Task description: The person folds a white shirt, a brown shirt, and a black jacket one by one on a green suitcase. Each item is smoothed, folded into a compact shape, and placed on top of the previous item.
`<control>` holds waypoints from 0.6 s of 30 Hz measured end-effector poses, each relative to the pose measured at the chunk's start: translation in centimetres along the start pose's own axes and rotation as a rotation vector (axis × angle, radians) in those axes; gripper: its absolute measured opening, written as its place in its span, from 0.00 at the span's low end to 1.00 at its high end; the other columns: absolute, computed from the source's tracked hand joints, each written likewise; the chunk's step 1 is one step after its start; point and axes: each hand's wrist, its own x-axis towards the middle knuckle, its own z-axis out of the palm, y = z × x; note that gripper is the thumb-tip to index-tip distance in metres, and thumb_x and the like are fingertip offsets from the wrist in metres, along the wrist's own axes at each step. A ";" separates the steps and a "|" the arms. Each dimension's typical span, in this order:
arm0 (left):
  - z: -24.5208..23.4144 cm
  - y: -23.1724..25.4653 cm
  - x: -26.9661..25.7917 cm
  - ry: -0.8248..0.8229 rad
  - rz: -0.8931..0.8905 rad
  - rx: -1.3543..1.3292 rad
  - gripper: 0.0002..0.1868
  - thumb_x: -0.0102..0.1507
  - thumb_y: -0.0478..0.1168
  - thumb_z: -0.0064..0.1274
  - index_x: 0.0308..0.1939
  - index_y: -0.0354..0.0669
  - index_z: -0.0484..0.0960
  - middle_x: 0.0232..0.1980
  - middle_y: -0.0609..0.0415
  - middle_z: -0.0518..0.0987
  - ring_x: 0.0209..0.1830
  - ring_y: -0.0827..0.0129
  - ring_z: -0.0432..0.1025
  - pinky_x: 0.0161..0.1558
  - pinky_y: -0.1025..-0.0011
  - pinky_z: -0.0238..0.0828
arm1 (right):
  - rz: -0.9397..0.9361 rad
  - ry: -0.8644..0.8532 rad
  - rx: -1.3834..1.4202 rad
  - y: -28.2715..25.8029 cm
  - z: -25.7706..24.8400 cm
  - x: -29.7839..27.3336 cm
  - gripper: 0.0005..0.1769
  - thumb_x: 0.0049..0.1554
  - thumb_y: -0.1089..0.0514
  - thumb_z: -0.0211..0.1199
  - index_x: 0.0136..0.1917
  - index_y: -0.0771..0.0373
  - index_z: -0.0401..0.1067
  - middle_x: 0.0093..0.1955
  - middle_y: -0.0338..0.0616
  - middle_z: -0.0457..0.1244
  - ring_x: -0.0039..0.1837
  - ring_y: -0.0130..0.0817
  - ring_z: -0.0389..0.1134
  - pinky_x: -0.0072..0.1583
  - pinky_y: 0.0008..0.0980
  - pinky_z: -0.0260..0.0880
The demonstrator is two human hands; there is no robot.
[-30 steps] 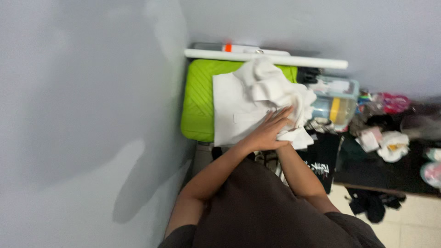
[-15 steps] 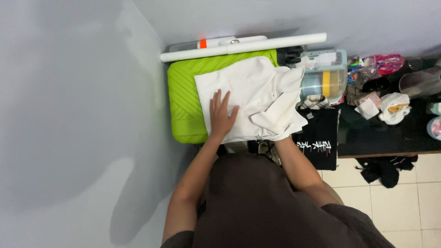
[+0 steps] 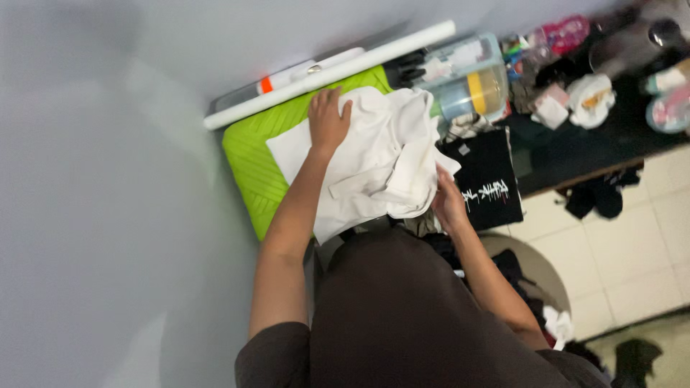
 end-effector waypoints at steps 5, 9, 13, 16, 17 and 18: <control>1.6 0.7 1.3 -0.046 0.057 -0.035 0.21 0.66 0.53 0.57 0.53 0.42 0.85 0.50 0.44 0.79 0.54 0.47 0.69 0.58 0.50 0.63 | -0.371 -0.080 -0.755 -1.9 1.6 -3.7 0.52 0.48 0.45 0.75 0.80 0.50 0.53 0.80 0.63 0.47 0.76 0.59 0.52 0.70 0.47 0.58; 2.5 0.6 1.9 -0.101 0.052 -0.069 0.22 0.63 0.56 0.60 0.47 0.41 0.86 0.47 0.45 0.79 0.51 0.48 0.69 0.55 0.50 0.64 | -0.422 -0.077 -1.213 -1.8 4.0 -4.3 0.51 0.42 0.46 0.80 0.76 0.45 0.63 0.83 0.69 0.36 0.83 0.61 0.36 0.74 0.60 0.43; 3.3 1.2 3.6 -0.150 0.134 -0.134 0.19 0.62 0.54 0.62 0.43 0.41 0.85 0.45 0.46 0.80 0.50 0.48 0.70 0.53 0.50 0.64 | -0.505 0.060 -1.386 0.8 4.5 -3.4 0.34 0.43 0.52 0.78 0.64 0.40 0.76 0.84 0.69 0.35 0.85 0.66 0.29 0.76 0.68 0.38; 2.9 2.3 4.1 -0.198 0.195 -0.269 0.16 0.63 0.49 0.62 0.43 0.38 0.84 0.43 0.45 0.81 0.47 0.47 0.73 0.51 0.53 0.67 | -0.577 0.137 -1.342 3.3 3.4 -2.4 0.18 0.50 0.54 0.77 0.54 0.43 0.81 0.87 0.60 0.43 0.88 0.59 0.32 0.78 0.62 0.39; 2.5 2.7 4.2 -0.229 0.198 -0.343 0.15 0.64 0.47 0.62 0.43 0.37 0.83 0.43 0.45 0.82 0.46 0.48 0.74 0.50 0.55 0.68 | -0.615 0.132 -1.151 3.9 2.9 -2.2 0.15 0.52 0.56 0.75 0.54 0.47 0.81 0.86 0.59 0.46 0.87 0.59 0.35 0.79 0.61 0.41; 2.2 3.3 4.3 -0.262 0.201 -0.416 0.14 0.65 0.45 0.61 0.43 0.36 0.82 0.42 0.44 0.83 0.45 0.49 0.75 0.49 0.57 0.70 | -0.651 0.127 -0.959 4.2 2.4 -2.1 0.13 0.55 0.57 0.73 0.54 0.51 0.80 0.86 0.59 0.48 0.87 0.59 0.38 0.80 0.59 0.43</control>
